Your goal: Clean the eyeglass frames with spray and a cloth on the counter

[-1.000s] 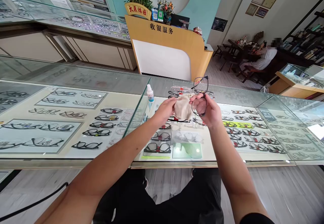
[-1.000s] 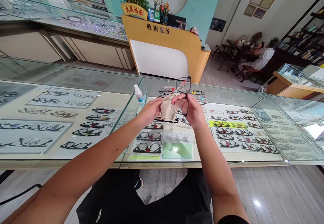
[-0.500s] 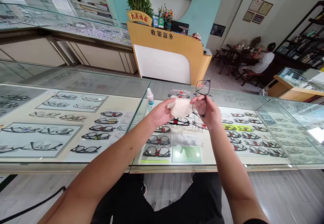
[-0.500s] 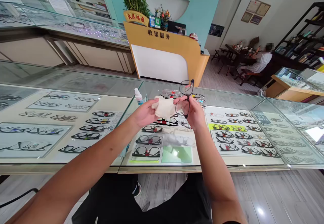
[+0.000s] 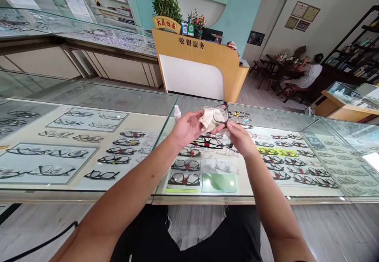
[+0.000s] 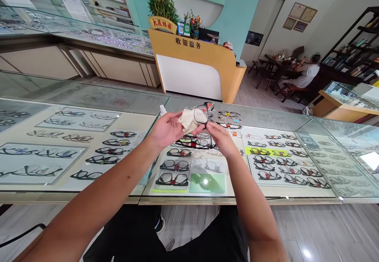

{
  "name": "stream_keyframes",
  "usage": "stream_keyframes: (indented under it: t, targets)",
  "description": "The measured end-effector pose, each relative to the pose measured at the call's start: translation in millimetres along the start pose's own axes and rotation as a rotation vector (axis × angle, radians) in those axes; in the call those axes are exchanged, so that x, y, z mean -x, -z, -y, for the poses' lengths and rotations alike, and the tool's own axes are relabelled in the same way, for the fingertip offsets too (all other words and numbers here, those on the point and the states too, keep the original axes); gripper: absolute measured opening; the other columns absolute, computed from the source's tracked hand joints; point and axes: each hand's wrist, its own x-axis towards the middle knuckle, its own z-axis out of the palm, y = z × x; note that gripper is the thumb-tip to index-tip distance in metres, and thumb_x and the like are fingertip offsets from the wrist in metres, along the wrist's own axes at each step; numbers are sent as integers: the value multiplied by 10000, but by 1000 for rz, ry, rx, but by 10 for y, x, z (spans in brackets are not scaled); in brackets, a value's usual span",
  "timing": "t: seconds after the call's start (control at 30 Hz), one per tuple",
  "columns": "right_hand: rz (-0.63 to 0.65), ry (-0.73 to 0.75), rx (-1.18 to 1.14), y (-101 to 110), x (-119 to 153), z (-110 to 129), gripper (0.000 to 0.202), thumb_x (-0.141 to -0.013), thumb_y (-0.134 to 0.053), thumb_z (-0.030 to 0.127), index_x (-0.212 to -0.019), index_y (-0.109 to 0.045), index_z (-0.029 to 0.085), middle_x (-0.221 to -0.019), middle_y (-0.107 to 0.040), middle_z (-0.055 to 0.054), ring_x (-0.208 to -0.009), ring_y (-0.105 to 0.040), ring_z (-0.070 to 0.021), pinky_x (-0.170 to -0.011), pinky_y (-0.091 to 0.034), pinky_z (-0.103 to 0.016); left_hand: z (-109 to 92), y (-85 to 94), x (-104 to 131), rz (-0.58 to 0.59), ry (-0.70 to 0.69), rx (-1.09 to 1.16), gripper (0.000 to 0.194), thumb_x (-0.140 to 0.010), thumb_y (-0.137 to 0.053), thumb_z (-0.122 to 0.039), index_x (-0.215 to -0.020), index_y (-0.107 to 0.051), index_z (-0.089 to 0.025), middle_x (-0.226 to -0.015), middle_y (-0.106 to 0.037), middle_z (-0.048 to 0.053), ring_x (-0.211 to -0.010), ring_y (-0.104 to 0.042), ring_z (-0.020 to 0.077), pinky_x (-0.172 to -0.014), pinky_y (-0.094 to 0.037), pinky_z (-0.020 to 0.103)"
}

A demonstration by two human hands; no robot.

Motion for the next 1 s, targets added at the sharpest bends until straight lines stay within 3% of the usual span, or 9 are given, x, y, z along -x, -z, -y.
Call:
stream_keyframes:
  t: [0.13,0.3,0.53,0.73,1.0]
  targets:
    - [0,20,15,-13,0,-3,391,-1043,-693,628,-1011,-842,267,-1057,-835,-68,-1200,-741,-323,-1178,-522,-456,52,37,-26,9,-64,-145,206,-751,-856,-120,-944,-795,-163,-829,-771,25,-735,-714,140,-673,-568,226]
    - [39,-11,56,-37,1,-40,427,-1047,-682,651,-1032,-843,256,-1063,-831,-75,-1195,-739,-321,-1162,-534,-464,105,60,-28,80,-139,-267,403,-631,-1035,-221,-942,-780,-190,-762,-710,-4,-710,-675,152,-649,-523,256]
    - [118,0,56,-66,-9,-93,387,-1117,-622,553,-1089,-850,241,-1093,-828,-68,-1110,-749,-276,-1083,-539,-407,165,75,-39,18,-231,-311,550,-641,-1100,-411,-958,-702,-199,-904,-720,-1,-743,-639,114,-648,-474,231]
    - [127,-19,69,-97,-11,-97,431,-1102,-629,608,-1074,-849,238,-1042,-818,-63,-1005,-745,-258,-1034,-543,-391,190,39,-17,0,-261,-337,738,-653,-1083,-543,-1174,-653,-246,-937,-722,-32,-728,-645,110,-697,-513,236]
    - [133,-7,114,-131,-21,-89,444,-1094,-629,632,-1045,-852,251,-1002,-798,-64,-889,-697,-248,-996,-550,-411,280,8,-1,-22,-323,-444,690,-806,-976,-611,-1323,-695,-251,-959,-741,11,-697,-628,131,-588,-481,252]
